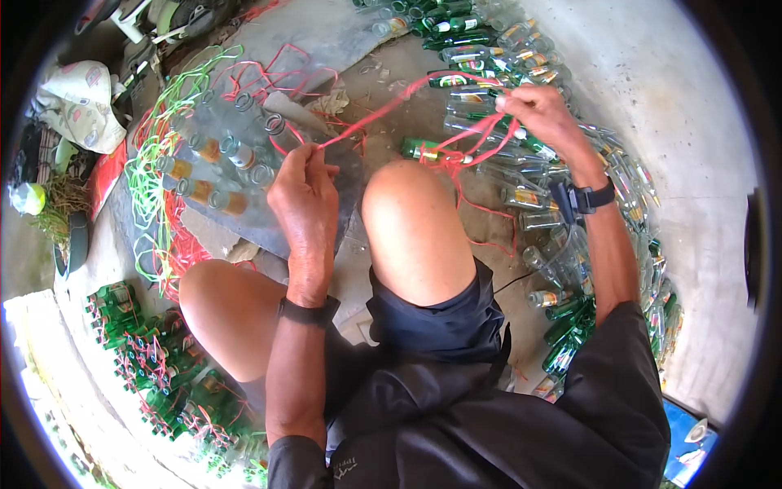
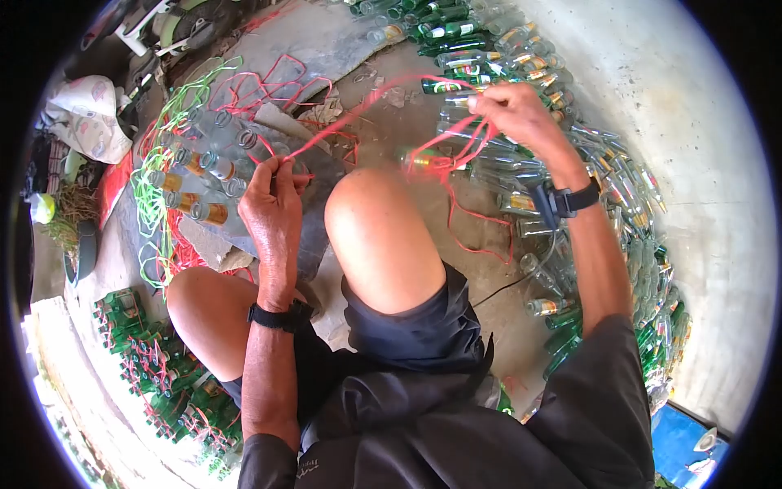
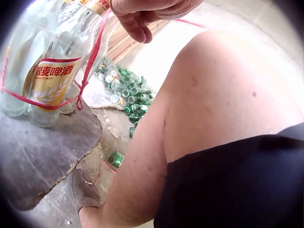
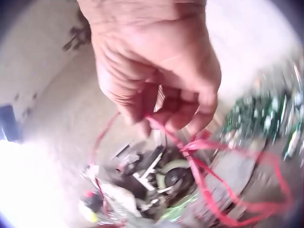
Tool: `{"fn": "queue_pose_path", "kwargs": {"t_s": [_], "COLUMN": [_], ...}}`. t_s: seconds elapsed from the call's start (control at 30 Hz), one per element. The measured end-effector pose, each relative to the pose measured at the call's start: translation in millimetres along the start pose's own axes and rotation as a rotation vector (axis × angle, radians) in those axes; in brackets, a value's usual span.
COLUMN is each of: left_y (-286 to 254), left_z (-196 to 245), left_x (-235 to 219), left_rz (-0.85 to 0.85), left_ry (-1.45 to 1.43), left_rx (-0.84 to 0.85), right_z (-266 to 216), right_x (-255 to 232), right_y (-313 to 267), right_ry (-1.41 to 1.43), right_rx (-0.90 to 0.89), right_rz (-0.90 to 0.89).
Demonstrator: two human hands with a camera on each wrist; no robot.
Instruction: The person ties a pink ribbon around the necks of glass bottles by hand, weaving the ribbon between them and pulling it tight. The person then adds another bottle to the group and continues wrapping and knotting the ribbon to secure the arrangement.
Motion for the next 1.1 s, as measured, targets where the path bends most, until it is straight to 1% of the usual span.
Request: {"fn": "queue_pose_path", "kwargs": {"t_s": [0.03,0.07,0.13,0.17,0.2,0.27,0.3,0.33,0.4,0.43,0.5,0.53,0.57,0.63,0.7,0.73,0.8,0.87,0.93,1.1], "left_y": [0,-1,-1,0,0,0,-2,-1,-1,-2,-2,-3,-5,-8,-11,-13,-15,-19,-21,-28], "left_z": [2,1,-3,-2,-1,-2,-4,-4,-1,0,-3,-1,0,6,8,7,2,4,-4,-16], "left_x": [-1,-4,-3,0,1,-3,-4,-3,-1,-1,-4,-5,-7,-12,-12,-13,-14,-18,-18,-27], "left_rz": [0.005,0.007,0.003,0.001,0.001,0.013,0.013,0.010,0.013,0.021,0.036,0.051,0.058,0.083,0.059,0.074,0.062,0.061,0.048,0.059], "left_ry": [0.015,0.038,0.023,-0.004,-0.005,0.000,0.008,-0.006,-0.020,-0.024,-0.028,-0.009,-0.015,-0.010,-0.065,-0.060,-0.136,-0.116,-0.180,-0.191], "left_rx": [0.005,0.006,-0.003,-0.006,-0.006,-0.006,-0.013,-0.016,-0.014,0.000,0.004,0.027,0.034,0.044,0.039,0.037,-0.002,0.004,-0.045,-0.097], "right_z": [-10,-13,-14,-1,0,-4,-11,-11,-15,-20,-15,-25,-27,-36,-46,-55,-74,-82,-97,-139], "right_x": [-2,3,9,22,21,11,8,10,18,19,13,15,11,3,-5,-7,-13,-15,-17,-15], "right_y": [-4,1,0,4,0,-3,-2,-2,-3,-5,-1,3,2,11,18,23,33,47,59,79], "right_ry": [0.446,0.454,0.376,-0.028,-0.030,0.737,0.890,0.893,0.967,0.992,1.038,1.073,1.060,1.060,1.022,1.027,0.957,0.949,0.878,0.791], "right_rx": [-0.060,-0.066,-0.062,-0.014,-0.013,-0.025,-0.122,-0.123,-0.087,0.002,-0.024,-0.029,0.017,-0.009,-0.021,-0.031,-0.104,-0.133,-0.184,-0.274], "right_rz": [0.132,0.122,0.080,-0.138,-0.138,0.130,0.118,0.116,0.053,0.148,0.091,0.050,0.152,0.136,0.147,0.134,0.100,0.093,0.047,-0.046]}}
Point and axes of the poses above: each hand's wrist, its own y-axis towards the middle knuckle, its own x-axis out of the palm, z = x × y, the point moved 10 cm from there along y, towards the middle knuckle, and after that the axes turned 10 degrees about -x, right-handed, at the moved point
